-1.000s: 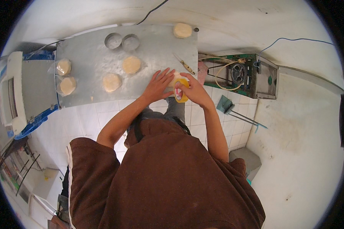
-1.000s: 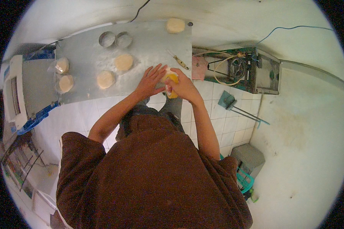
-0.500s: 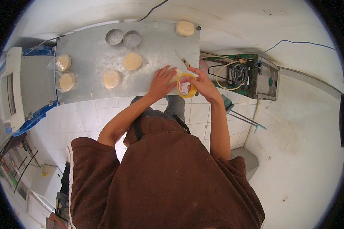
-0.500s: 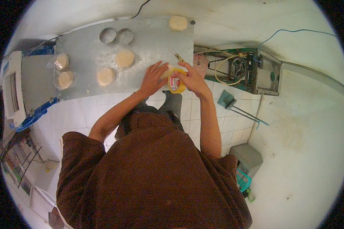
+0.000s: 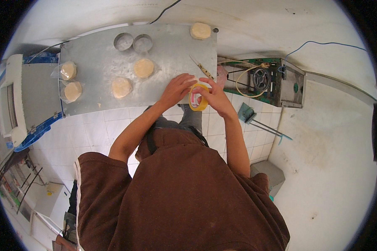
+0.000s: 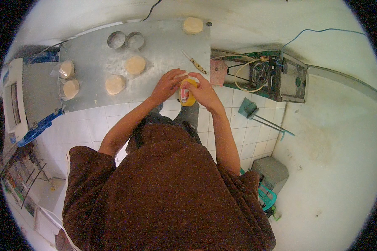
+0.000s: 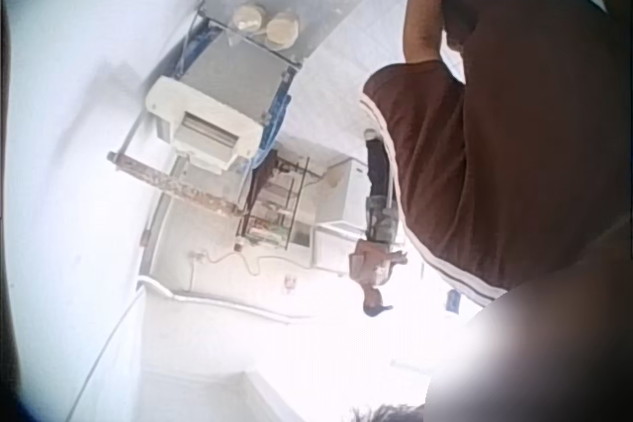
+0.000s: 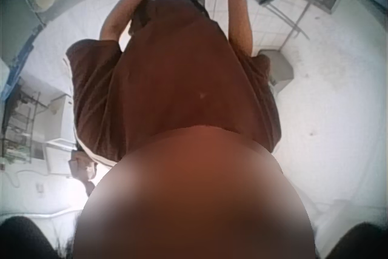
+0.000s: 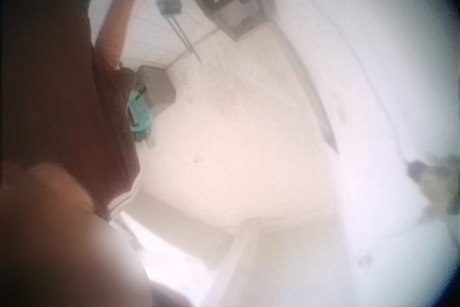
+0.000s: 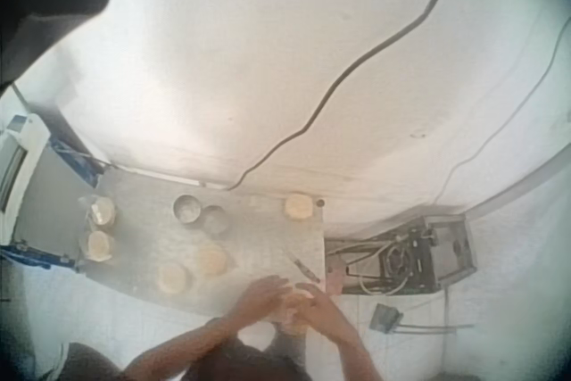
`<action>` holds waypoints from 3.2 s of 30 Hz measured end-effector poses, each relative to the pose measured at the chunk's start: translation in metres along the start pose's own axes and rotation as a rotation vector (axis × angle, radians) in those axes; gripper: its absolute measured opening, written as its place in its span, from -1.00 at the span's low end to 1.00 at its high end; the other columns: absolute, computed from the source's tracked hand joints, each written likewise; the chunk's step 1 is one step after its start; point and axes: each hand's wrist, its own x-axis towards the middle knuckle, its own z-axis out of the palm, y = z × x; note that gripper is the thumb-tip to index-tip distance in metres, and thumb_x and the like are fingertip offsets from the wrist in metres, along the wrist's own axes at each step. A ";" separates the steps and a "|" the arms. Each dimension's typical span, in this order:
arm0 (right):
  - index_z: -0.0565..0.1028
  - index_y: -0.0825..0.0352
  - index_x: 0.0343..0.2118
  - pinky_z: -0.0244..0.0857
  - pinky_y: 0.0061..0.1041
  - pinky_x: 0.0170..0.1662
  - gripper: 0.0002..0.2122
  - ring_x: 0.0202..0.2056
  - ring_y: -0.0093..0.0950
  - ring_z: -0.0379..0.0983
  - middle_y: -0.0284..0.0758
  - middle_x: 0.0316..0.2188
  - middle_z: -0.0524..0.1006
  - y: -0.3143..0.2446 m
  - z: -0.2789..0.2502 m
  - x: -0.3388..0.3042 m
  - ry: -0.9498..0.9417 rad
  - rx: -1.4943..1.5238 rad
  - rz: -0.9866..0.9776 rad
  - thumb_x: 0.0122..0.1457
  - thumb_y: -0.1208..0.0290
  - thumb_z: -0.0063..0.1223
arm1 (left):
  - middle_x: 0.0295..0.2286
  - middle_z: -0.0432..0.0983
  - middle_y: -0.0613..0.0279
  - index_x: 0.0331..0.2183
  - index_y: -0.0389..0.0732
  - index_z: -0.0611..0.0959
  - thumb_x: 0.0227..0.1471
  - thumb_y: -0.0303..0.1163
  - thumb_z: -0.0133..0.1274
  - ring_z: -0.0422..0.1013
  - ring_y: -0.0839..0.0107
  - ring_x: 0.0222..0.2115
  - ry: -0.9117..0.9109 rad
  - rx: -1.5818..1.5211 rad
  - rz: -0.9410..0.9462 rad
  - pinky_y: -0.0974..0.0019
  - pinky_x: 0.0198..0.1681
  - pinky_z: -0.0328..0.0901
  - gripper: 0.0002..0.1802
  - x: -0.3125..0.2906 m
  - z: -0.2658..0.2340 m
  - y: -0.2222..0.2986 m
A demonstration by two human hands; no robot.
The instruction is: The person handles a roll of yellow tape, then wraps several round dough pieces on a metal table with plastic wrap. The person uses hands to smooth and seal the wrap around each dough piece.
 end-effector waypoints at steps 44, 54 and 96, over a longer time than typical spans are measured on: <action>0.10 0.38 0.32 0.55 -0.25 -0.16 -0.42 -0.33 -0.28 0.72 -0.07 -0.33 0.68 0.067 0.080 -0.008 0.072 0.074 0.026 0.38 0.26 0.05 | 0.43 0.06 0.26 0.35 -0.12 0.34 0.13 -0.39 0.05 -0.02 0.09 0.44 -0.415 0.509 0.164 -0.16 0.39 0.09 -0.25 0.007 -0.028 0.003; 0.14 0.43 0.31 0.50 -0.28 -0.10 -0.36 -0.27 -0.28 0.67 -0.08 -0.31 0.67 0.056 0.090 -0.016 0.270 0.153 0.100 0.34 0.16 0.12 | 0.42 0.09 0.28 0.36 -0.10 0.33 0.12 -0.46 0.06 0.03 0.09 0.42 -0.432 0.467 0.173 -0.13 0.37 0.12 -0.23 0.013 -0.034 0.000; -0.20 0.70 0.40 0.50 -0.30 -0.05 -0.10 -0.20 -0.22 0.68 0.02 -0.27 0.66 0.080 0.105 -0.003 0.092 0.002 0.117 0.29 0.22 0.12 | 0.45 0.00 0.18 0.41 -0.18 0.20 0.11 -0.37 0.05 -0.08 0.15 0.46 -0.631 0.404 0.178 -0.04 0.49 -0.07 -0.14 0.005 -0.048 0.009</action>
